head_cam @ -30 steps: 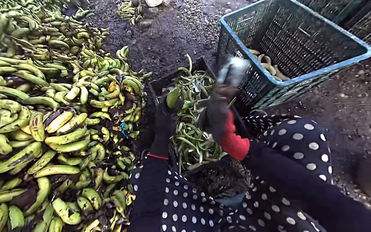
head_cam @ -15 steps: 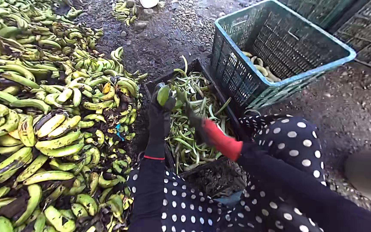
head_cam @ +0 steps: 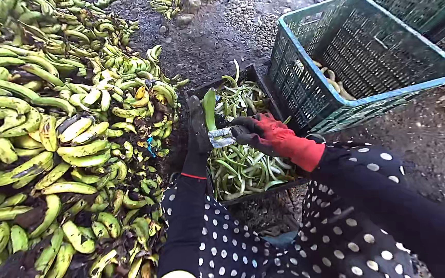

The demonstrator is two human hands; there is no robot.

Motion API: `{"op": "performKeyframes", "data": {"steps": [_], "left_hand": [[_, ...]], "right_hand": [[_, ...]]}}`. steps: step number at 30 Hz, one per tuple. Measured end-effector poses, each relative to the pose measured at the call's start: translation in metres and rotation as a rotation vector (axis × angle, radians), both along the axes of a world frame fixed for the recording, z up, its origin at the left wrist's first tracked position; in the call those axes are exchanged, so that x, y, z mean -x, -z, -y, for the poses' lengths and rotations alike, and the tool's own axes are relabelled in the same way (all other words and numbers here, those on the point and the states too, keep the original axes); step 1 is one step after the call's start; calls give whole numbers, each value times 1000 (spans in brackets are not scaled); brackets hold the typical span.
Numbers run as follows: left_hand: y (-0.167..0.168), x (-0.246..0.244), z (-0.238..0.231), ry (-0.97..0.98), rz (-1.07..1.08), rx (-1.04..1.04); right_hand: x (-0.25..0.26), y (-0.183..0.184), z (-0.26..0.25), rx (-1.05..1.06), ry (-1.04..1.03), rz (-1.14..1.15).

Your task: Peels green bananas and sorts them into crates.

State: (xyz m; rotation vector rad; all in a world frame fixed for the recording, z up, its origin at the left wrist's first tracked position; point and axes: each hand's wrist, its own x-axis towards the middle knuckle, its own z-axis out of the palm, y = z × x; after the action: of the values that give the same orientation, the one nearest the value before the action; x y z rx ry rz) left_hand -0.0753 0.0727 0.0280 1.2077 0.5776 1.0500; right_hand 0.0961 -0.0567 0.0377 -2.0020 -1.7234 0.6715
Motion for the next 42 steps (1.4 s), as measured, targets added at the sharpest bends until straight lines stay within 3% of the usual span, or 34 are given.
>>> {"op": "performKeyframes", "data": {"steps": [7,14,19,22,26,28,32,35,38,40,42], "left_hand": [[5,-1,1,-25,-103,-131],[10,-12,21,-47,-169,-67],[24,-13,31,-12,-262,217],[24,-7,37,14,-297,266],[15,-1,24,76,-67,357],[10,2,16,37,-42,264],[15,9,9,-308,-259,-240],[24,12,-2,-417,-118,-257],[21,11,3,-300,-29,-158],[25,9,12,-121,-139,-158],[30,6,24,98,-196,-22]], "right_hand": [[8,7,-17,88,101,-46],[11,22,-42,103,309,-119],[-4,26,-56,135,461,-128],[-34,30,-59,83,593,-231],[-36,22,-43,-57,451,-420],[-17,23,-38,-7,321,-370],[19,22,-24,179,162,-224],[28,17,-15,152,116,-91],[28,11,-14,133,145,-68],[22,15,-22,132,232,-60],[13,17,-33,133,338,-33]]}}
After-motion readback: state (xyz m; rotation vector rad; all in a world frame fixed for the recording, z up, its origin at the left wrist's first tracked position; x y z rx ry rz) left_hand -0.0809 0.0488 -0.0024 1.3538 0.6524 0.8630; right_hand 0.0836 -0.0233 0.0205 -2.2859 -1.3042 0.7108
